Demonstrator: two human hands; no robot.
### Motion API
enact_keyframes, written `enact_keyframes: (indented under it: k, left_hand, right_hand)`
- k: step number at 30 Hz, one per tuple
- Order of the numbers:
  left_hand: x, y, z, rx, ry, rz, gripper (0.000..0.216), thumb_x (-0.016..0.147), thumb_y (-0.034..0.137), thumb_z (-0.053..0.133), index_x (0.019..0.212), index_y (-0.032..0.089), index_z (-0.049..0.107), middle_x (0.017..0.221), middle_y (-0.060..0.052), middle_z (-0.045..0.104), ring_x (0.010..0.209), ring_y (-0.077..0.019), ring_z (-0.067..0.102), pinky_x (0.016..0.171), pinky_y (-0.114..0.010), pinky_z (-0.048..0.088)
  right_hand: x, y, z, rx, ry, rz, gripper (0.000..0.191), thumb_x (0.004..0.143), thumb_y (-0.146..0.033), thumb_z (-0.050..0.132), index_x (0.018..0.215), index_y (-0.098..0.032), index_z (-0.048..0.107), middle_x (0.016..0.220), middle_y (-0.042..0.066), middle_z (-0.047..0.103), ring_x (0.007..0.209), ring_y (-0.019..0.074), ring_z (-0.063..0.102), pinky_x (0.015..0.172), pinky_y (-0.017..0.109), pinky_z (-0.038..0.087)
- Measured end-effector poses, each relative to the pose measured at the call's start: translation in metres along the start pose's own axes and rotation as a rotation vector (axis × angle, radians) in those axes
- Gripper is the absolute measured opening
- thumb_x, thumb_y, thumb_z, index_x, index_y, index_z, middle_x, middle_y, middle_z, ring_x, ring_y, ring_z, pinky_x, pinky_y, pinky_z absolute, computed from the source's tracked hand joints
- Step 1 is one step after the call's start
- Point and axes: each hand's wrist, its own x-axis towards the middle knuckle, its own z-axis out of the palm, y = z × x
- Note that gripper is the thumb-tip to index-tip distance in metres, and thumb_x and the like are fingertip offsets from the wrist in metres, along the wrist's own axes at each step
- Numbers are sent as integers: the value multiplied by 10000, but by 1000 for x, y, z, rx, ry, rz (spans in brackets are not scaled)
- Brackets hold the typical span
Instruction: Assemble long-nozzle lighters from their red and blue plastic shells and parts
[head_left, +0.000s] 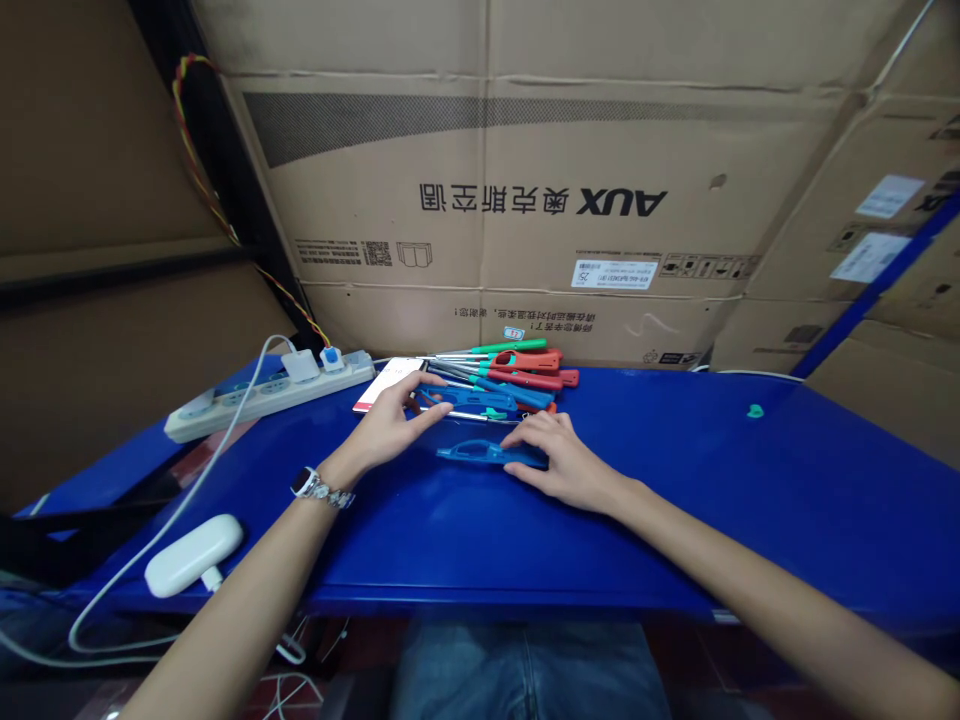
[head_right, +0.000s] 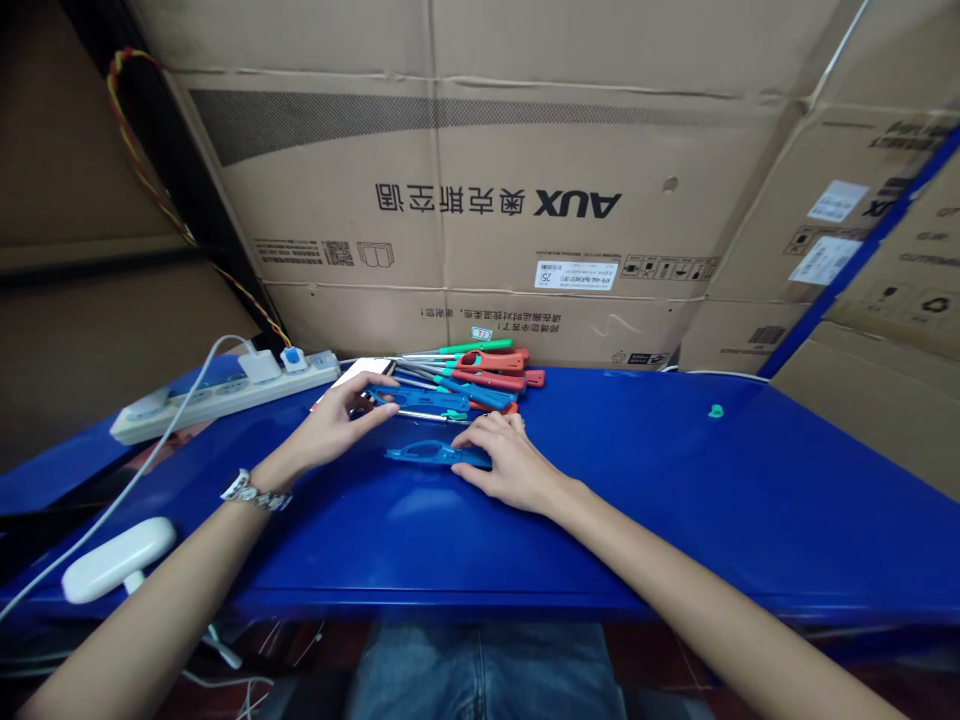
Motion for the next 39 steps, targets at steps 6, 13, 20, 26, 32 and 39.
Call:
enact_keyframes:
  k: [6,13,20,26,32,39]
  left_hand:
    - [-7,-1,7,-34,-98,-24,393,859,493,631,1117,199,582,1030,-49,652,793,-176,622,721,-325,516]
    - [-13,1,24,88,-311,57,321,824,443,683,1025,199,623,1049,-55,657,925,-200,611,843,-360,500]
    - [-15,1,25,164,-379,107,290,793,412,717,978,196,658,1023,-67,636,961,-221,601,882,-392,499]
    - [-14,-2,23,166,-360,97,339,786,423,729,1022,195,646,1043,-68,643,970,-222,602,884,-388,502]
    - [-12,-7,23,201,-290,138,221,929,384,544,951,192,653,942,-54,626,861,-197,585,829,-371,492]
    - [8,-7,24,527,-234,284,164,947,210,493,1042,178,622,1047,-84,615,998,-241,561,906,-399,458]
  right_hand:
    - [-10,30,-42,127,335,104,173,878,-377,642,952,-224,672,997,63,687,926,223,636,842,394,471]
    - [42,58,-36,-43,256,188,135,839,-297,663,938,-205,674,1010,66,683,975,239,620,868,426,446]
    - [81,67,-19,-221,186,250,123,816,-296,672,896,-204,692,998,76,646,1016,281,579,889,467,366]
    - [77,65,-18,-257,181,259,135,820,-300,655,911,-208,694,1014,88,625,1023,297,560,868,459,373]
    - [68,61,-16,-237,245,206,128,838,-302,635,920,-213,677,1040,85,616,1034,289,553,867,439,387]
    - [34,52,-19,-134,269,133,109,808,-153,543,823,-183,647,883,58,647,811,195,589,727,315,429]
